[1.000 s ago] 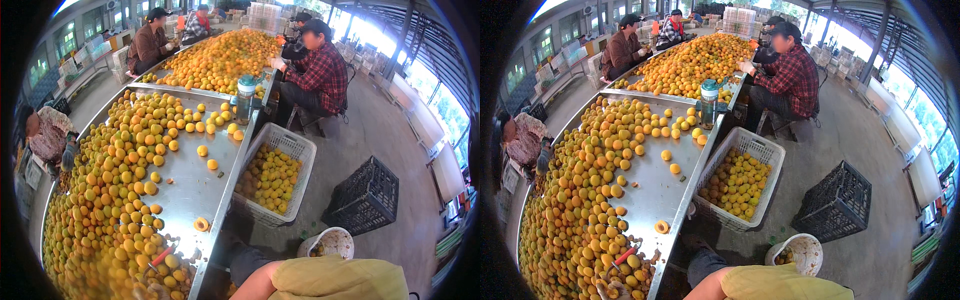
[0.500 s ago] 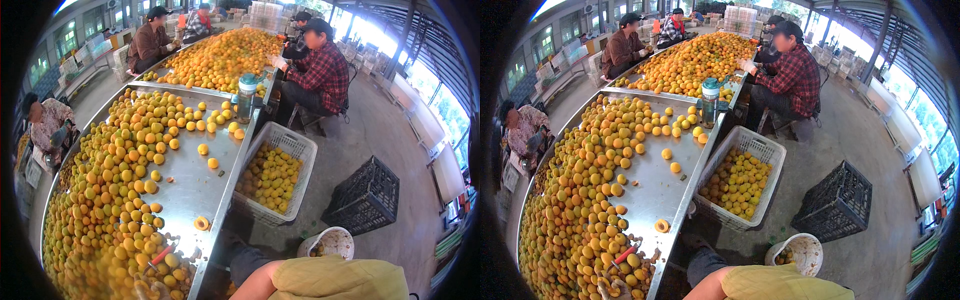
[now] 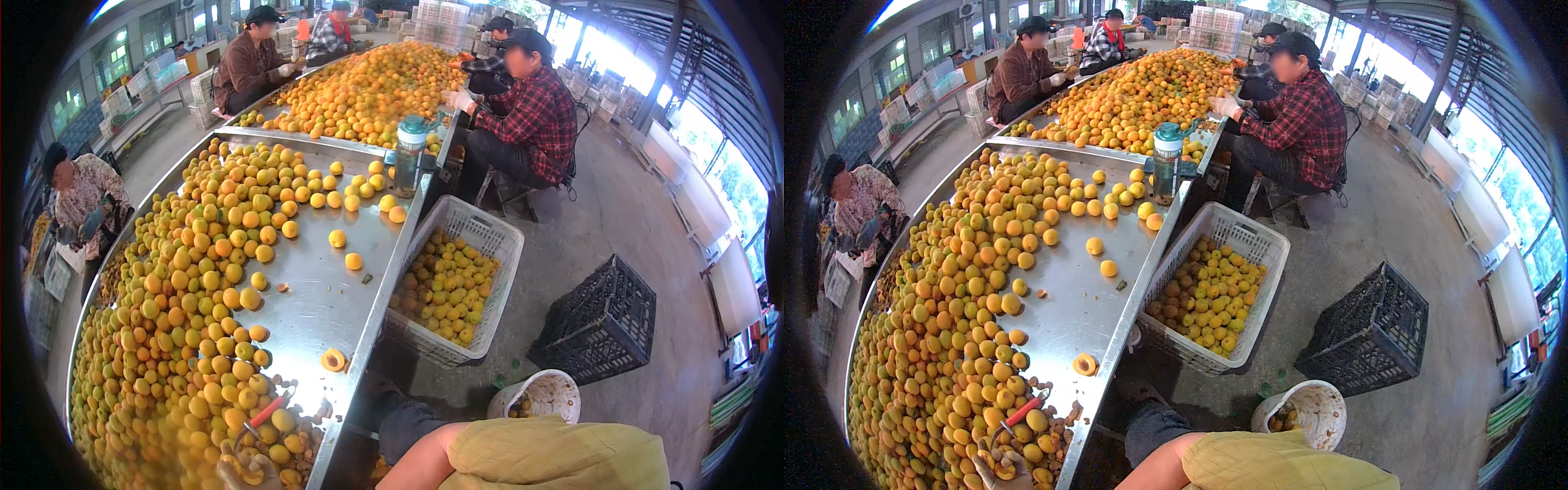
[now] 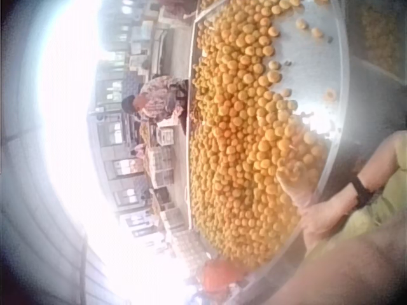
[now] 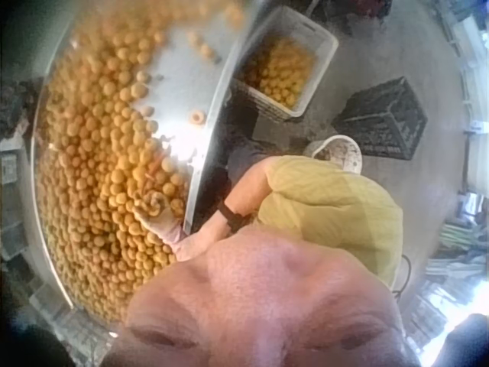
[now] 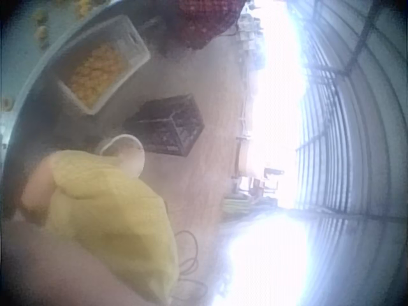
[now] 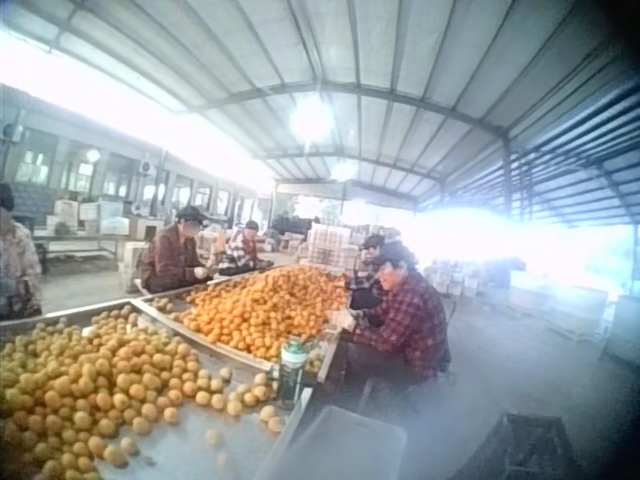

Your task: The person picks up an apricot from a pile, cuts it in half with a small knife, and removes the pit before dropping the fruit into a crate. This process is repeated with several more apricots.

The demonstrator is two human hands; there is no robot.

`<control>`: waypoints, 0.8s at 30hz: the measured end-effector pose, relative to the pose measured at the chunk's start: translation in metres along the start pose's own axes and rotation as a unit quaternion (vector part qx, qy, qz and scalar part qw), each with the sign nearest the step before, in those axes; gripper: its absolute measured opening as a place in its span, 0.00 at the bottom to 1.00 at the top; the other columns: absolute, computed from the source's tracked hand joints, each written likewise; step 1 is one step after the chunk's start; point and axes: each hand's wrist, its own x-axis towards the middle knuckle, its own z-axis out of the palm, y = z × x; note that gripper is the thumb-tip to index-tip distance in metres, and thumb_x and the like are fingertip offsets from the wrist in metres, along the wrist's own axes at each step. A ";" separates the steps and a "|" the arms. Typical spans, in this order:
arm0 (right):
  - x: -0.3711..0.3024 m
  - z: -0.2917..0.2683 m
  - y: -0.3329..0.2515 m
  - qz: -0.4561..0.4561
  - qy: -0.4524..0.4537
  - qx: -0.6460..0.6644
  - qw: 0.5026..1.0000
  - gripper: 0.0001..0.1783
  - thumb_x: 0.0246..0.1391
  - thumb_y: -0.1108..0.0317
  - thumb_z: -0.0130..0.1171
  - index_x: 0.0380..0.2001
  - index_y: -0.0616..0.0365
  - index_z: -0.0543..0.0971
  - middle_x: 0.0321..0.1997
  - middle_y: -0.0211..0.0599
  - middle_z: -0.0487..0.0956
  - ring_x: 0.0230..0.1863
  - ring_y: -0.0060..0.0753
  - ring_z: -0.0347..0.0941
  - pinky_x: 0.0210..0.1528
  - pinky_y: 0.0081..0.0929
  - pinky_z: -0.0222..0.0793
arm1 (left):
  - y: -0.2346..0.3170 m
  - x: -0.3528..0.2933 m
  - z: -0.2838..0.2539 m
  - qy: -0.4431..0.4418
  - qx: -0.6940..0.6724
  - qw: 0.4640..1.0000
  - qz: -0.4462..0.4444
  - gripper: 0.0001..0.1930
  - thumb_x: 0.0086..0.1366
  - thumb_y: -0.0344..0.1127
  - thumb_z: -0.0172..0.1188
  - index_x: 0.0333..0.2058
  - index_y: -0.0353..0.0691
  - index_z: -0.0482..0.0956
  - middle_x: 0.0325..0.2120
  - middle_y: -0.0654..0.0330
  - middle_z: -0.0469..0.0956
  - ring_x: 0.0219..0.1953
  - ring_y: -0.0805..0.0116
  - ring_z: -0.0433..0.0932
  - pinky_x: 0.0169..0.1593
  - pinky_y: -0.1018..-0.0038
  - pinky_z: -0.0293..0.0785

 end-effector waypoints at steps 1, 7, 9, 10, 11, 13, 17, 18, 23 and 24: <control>0.001 -0.004 -0.002 0.004 -0.013 0.006 1.000 0.18 0.56 0.59 0.48 0.22 0.62 0.75 0.23 0.47 0.73 0.27 0.47 0.69 0.33 0.43 0.61 | 0.000 0.000 0.001 -0.002 -0.008 1.000 -0.005 0.24 0.67 0.53 0.52 0.51 0.38 0.72 0.24 0.64 0.69 0.22 0.72 0.61 0.31 0.78 0.62; -0.004 0.040 0.032 -0.092 0.029 -0.117 0.988 0.16 0.53 0.58 0.49 0.20 0.58 0.75 0.20 0.42 0.72 0.25 0.45 0.69 0.31 0.43 0.62 | 0.004 0.000 -0.004 -0.001 -0.078 0.995 -0.055 0.25 0.67 0.54 0.52 0.51 0.39 0.71 0.24 0.64 0.68 0.21 0.72 0.61 0.30 0.78 0.61; -0.002 0.046 0.033 -0.094 0.044 -0.129 0.986 0.16 0.53 0.58 0.49 0.20 0.57 0.75 0.19 0.40 0.72 0.24 0.44 0.69 0.30 0.42 0.62 | 0.007 -0.001 -0.013 0.009 -0.122 0.989 -0.087 0.25 0.67 0.54 0.52 0.51 0.39 0.71 0.23 0.64 0.68 0.21 0.72 0.60 0.30 0.78 0.61; -0.001 0.064 0.043 -0.093 0.005 -0.146 0.985 0.15 0.52 0.58 0.50 0.20 0.56 0.75 0.18 0.38 0.71 0.23 0.44 0.69 0.29 0.43 0.62 | 0.009 -0.002 -0.021 0.016 -0.148 0.983 -0.106 0.26 0.67 0.54 0.52 0.51 0.39 0.71 0.23 0.64 0.68 0.21 0.72 0.60 0.30 0.78 0.61; 0.012 0.060 0.032 -0.094 -0.034 -0.158 0.982 0.14 0.51 0.58 0.50 0.19 0.54 0.75 0.17 0.36 0.71 0.21 0.44 0.68 0.28 0.43 0.63 | 0.008 -0.002 -0.033 0.023 -0.183 0.974 -0.131 0.26 0.67 0.55 0.52 0.52 0.39 0.71 0.23 0.64 0.68 0.20 0.72 0.60 0.30 0.78 0.61; 0.017 0.018 -0.003 -0.112 0.121 0.050 0.985 0.12 0.48 0.57 0.53 0.19 0.52 0.74 0.14 0.33 0.69 0.19 0.43 0.67 0.26 0.42 0.63 | -0.002 -0.002 -0.048 0.034 -0.283 0.939 -0.194 0.26 0.67 0.55 0.52 0.52 0.39 0.71 0.23 0.64 0.68 0.20 0.72 0.60 0.29 0.78 0.60; 0.005 0.003 0.011 -0.020 0.105 -0.063 0.992 0.09 0.43 0.66 0.55 0.14 0.55 0.72 0.20 0.39 0.72 0.25 0.47 0.71 0.33 0.43 0.67 | 0.002 0.006 -0.036 0.093 -0.477 0.821 -0.299 0.26 0.67 0.55 0.52 0.52 0.39 0.71 0.23 0.64 0.68 0.20 0.72 0.59 0.29 0.78 0.60; 0.000 -0.014 0.015 0.016 0.119 -0.041 0.992 0.06 0.44 0.66 0.57 0.18 0.53 0.75 0.21 0.37 0.72 0.28 0.46 0.71 0.35 0.42 0.66 | -0.005 0.011 -0.034 0.041 -0.503 0.812 -0.294 0.23 0.67 0.54 0.51 0.49 0.40 0.73 0.25 0.62 0.71 0.22 0.72 0.62 0.30 0.75 0.63; 0.024 -0.066 0.022 0.064 0.141 -0.050 0.987 0.06 0.52 0.63 0.61 0.29 0.53 0.79 0.30 0.36 0.77 0.34 0.43 0.73 0.39 0.38 0.67 | 0.006 0.010 -0.061 0.026 -0.489 0.834 -0.254 0.24 0.68 0.52 0.52 0.55 0.42 0.71 0.30 0.62 0.77 0.30 0.69 0.73 0.41 0.67 0.73; 0.021 -0.076 0.031 0.097 0.156 -0.065 0.981 0.07 0.52 0.63 0.62 0.31 0.53 0.79 0.31 0.36 0.77 0.34 0.43 0.73 0.39 0.37 0.67 | 0.001 0.011 -0.062 -0.003 -0.520 0.816 -0.252 0.23 0.68 0.51 0.51 0.55 0.41 0.71 0.32 0.62 0.78 0.32 0.69 0.75 0.42 0.67 0.74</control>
